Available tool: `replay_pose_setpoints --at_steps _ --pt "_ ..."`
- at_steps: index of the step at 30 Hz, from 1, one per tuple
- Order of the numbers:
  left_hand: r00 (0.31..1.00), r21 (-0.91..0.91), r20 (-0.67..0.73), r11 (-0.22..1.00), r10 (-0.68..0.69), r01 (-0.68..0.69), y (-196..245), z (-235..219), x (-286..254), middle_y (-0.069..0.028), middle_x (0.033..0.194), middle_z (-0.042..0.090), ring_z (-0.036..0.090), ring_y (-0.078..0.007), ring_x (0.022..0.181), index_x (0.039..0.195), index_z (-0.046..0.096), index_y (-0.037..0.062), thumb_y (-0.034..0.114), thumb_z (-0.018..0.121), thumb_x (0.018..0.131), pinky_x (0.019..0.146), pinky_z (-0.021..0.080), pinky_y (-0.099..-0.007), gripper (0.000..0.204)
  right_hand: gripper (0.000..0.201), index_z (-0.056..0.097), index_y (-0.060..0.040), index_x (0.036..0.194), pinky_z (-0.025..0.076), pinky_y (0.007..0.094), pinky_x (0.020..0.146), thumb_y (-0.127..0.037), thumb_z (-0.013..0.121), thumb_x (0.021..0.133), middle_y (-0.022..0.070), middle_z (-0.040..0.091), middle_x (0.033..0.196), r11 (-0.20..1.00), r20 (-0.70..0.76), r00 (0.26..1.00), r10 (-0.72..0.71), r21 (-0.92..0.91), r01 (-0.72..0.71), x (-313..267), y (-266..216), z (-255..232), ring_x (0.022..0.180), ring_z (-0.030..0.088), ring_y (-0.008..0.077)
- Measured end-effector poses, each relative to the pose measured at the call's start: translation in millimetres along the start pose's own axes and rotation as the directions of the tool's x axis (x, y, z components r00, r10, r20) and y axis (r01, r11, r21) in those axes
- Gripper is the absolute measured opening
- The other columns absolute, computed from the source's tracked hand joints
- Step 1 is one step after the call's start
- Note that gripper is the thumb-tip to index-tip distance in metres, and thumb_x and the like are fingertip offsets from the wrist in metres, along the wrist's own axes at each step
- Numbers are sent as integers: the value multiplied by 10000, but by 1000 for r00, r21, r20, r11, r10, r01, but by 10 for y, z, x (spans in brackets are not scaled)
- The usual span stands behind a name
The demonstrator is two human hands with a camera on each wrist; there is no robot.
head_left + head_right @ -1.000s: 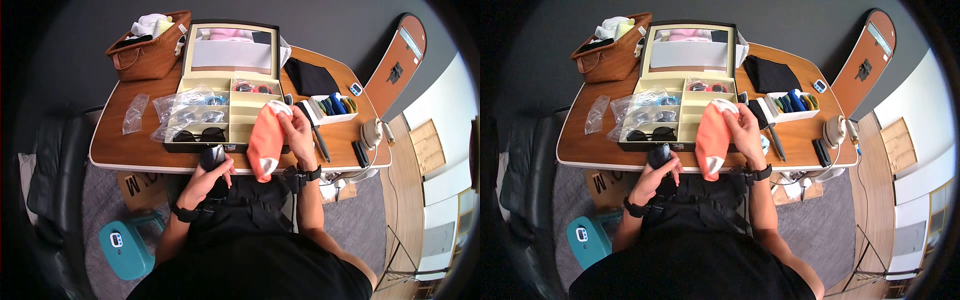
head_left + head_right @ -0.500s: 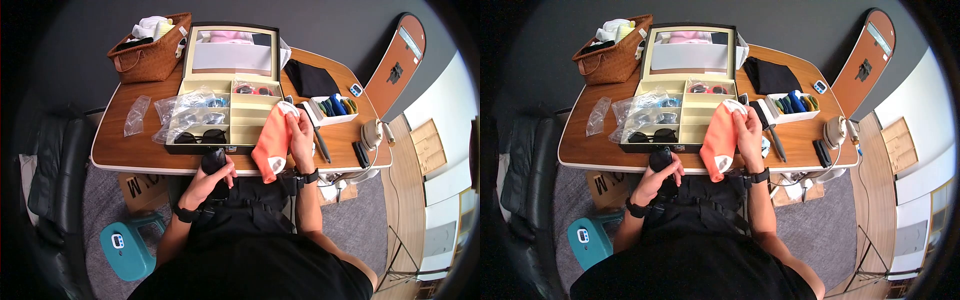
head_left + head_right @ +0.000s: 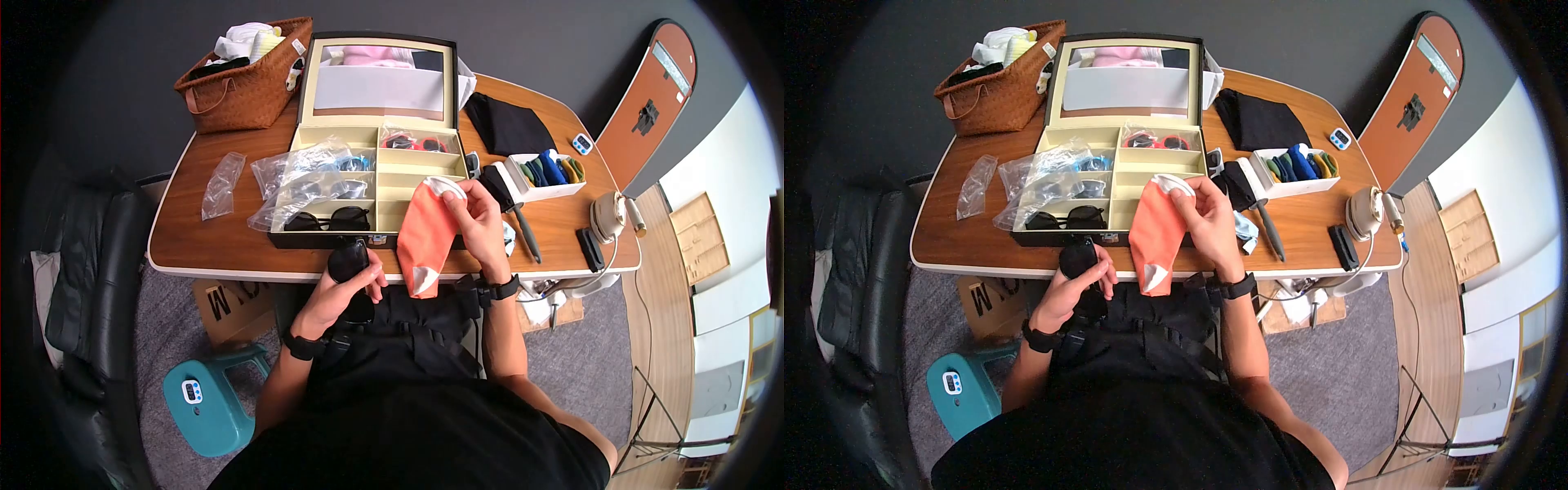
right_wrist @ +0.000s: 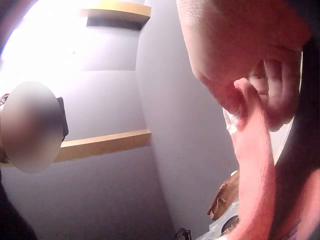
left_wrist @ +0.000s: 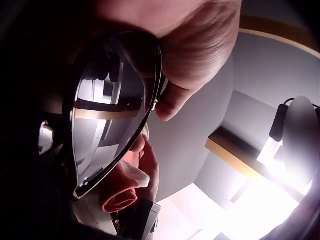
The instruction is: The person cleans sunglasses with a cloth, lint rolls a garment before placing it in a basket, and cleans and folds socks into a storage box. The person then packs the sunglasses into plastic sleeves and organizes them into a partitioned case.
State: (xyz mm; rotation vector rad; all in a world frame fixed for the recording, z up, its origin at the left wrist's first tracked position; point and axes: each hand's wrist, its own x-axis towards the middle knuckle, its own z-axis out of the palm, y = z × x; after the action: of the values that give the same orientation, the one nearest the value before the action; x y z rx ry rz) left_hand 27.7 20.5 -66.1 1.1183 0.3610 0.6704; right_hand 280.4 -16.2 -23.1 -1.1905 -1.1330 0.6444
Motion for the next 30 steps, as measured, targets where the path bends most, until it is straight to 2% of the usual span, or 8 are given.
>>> replay_pose_setpoints --at_steps 8,11,15,20,23,27,29,30 --pt "1000 2 28 1000 2 -3 1 -36 0 -61 835 641 633 -130 707 1001 565 42 146 583 975 637 522 -276 109 167 614 -4 1037 460 191 712 -146 644 953 -3 666 922 991 86 994 65 108 -74 -5 -85 -94 810 580 34" --pt "999 -3 37 1000 -10 10 5 -36 -15 -64 841 644 635 -135 713 1011 561 43 147 579 978 638 523 -278 111 144 621 -13 1014 465 189 719 -145 635 958 -2 668 916 993 1 1000 25 118 -25 69 26 -218 813 585 35" --pt "999 -38 40 999 -17 19 13 -21 2 -65 846 645 638 -137 723 1022 562 42 149 575 981 643 524 -279 116 154 620 -13 989 423 179 638 -161 644 954 -28 646 837 998 -167 985 51 40 -45 9 181 -154 737 547 19" --pt "999 -41 30 999 -22 23 12 -16 -9 -68 852 647 636 -136 720 1027 563 39 149 574 981 642 524 -281 120 151 644 -5 938 410 183 593 -151 680 922 -44 627 767 990 -150 989 -4 -140 -17 -49 102 -36 683 531 8" --pt "998 -31 59 999 -14 16 12 -2 -16 -45 818 619 622 -124 698 1023 564 38 146 570 984 630 524 -286 115 166 650 12 975 453 202 625 -121 703 891 -13 642 753 969 26 996 -88 -232 91 -170 -136 106 713 577 29" --pt "1000 37 19 999 -13 13 -6 15 5 -17 822 579 589 -104 675 1084 578 53 319 421 1057 692 503 -266 310 142 640 11 991 456 202 625 -90 687 903 1 659 767 992 359 925 -122 18 124 -362 -256 352 701 574 33" --pt "970 65 -243 997 -25 42 -30 123 -33 -41 861 622 610 -125 697 1144 581 57 459 300 1058 731 497 -266 497 131 623 14 986 481 205 557 -82 668 911 26 657 757 979 518 855 -30 189 -80 -432 -337 524 629 623 60" --pt "999 133 51 991 1 -8 29 27 -48 -60 964 649 630 -147 777 1220 547 48 572 176 1023 745 504 -279 672 125 620 9 985 486 218 539 -76 669 907 41 660 753 992 498 866 45 80 -97 -457 -328 580 612 635 77"
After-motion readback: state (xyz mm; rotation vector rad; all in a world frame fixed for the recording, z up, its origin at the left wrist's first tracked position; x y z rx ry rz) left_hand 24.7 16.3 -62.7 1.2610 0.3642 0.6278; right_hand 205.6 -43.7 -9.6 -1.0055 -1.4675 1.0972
